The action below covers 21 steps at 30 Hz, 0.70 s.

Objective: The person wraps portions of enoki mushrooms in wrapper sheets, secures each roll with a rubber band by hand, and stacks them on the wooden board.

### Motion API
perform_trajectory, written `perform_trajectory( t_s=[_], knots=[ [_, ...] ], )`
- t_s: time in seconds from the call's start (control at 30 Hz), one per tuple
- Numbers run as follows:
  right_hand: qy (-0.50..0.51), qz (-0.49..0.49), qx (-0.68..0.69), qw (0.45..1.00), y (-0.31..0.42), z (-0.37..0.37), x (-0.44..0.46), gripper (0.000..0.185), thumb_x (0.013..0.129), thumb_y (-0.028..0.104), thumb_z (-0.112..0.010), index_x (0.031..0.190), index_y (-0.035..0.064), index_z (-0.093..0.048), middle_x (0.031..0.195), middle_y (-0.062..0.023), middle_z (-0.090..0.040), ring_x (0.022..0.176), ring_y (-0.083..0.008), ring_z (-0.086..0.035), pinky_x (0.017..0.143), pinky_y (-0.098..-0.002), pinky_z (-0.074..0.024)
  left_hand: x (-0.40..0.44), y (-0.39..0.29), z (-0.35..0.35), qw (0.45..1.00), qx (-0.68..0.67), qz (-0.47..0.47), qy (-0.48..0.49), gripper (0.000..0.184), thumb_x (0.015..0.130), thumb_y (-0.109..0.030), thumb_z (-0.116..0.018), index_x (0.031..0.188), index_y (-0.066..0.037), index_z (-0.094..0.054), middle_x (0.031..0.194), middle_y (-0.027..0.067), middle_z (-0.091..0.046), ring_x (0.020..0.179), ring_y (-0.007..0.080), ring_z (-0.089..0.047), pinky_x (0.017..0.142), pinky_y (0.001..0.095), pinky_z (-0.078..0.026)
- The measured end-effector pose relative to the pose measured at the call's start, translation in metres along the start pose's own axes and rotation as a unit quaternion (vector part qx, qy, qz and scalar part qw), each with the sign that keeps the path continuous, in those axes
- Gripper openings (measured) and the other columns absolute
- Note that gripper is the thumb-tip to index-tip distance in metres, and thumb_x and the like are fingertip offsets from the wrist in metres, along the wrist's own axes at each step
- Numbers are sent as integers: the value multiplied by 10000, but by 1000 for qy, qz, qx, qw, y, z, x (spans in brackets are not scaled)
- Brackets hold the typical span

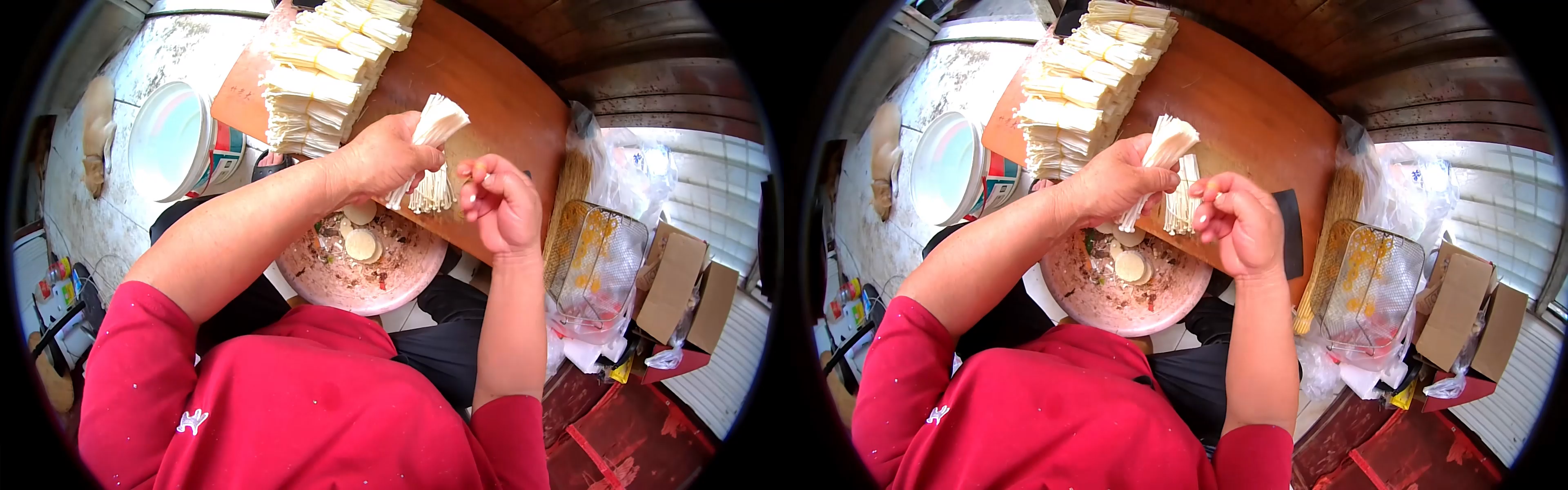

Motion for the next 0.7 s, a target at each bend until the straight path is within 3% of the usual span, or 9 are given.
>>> perform_trajectory(
  t_s=[0.07,0.1,0.2,0.3,0.37,0.53,0.57,0.6,0.7],
  knots=[
    [119,-67,113,984,-11,-11,-6,138,854,41,-472,890,-11,-594,801,-100,-659,541,-146,-610,464,-235,-486,0,5,-2,1000,-8,-9,-3,135,877,-52,-604,989,-48,-529,756,14,-557,587,79,-525,510,232,-437],
    [100,-116,76,985,-16,-16,-8,193,868,72,-456,972,-15,-594,755,-108,-624,504,-167,-566,433,-274,-449,1,7,-2,1000,-15,-18,-5,125,885,-57,-598,989,-50,-530,759,14,-559,594,77,-525,511,232,-436],
    [102,-136,66,983,-21,-19,-10,253,913,80,-461,1101,-17,-601,730,-94,-620,463,-151,-547,408,-257,-436,1,9,3,1000,-22,13,-4,109,899,-71,-587,994,-51,-537,768,14,-566,593,77,-519,498,238,-430],
    [15,-36,-25,999,-10,-15,-9,330,944,150,-571,1250,25,-578,704,-63,-621,461,-85,-531,425,-207,-454,-4,3,5,997,-63,42,-9,109,901,-85,-592,990,-46,-542,751,16,-559,554,82,-503,476,241,-420],
    [-29,-1,-114,993,-4,-17,-6,409,891,124,-656,1282,47,-562,770,-62,-639,499,-61,-533,424,-183,-424,-9,-4,2,992,-22,94,82,115,898,-96,-604,981,-42,-545,738,17,-555,538,86,-501,471,238,-417],
    [44,77,-252,964,-13,-19,-4,464,828,108,-725,1261,55,-566,901,-50,-650,710,-63,-583,588,-207,-478,-9,12,-4,970,94,119,189,206,841,-130,-643,1000,-14,-584,749,47,-599,602,127,-558,558,285,-472],
    [76,113,-312,940,-16,-19,-4,459,812,110,-740,1236,51,-574,936,-45,-649,784,-69,-591,657,-218,-492,-9,12,-4,951,215,90,203,242,826,-145,-650,1020,-13,-590,781,79,-628,659,168,-594,619,312,-487],
    [97,39,-282,954,-13,-21,-7,356,794,89,-739,1117,44,-595,917,-26,-636,848,-81,-588,755,-236,-493,-10,10,-6,917,332,59,215,279,810,-160,-656,1039,-12,-597,814,112,-657,716,208,-631,680,339,-501],
    [123,-29,-217,968,-15,-20,-7,272,787,72,-729,1020,44,-591,883,-6,-614,820,-68,-573,727,-228,-486,-17,-1,-7,884,403,36,234,337,780,-185,-673,1063,-18,-599,900,166,-675,849,281,-657,777,372,-498]
  ],
)
Point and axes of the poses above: each hand's wrist, its own x-axis towards the middle knuckle, its own z-axis out of the back of the hand, y = z × x, the point moved 2 cm from there along x, towards the middle knuckle
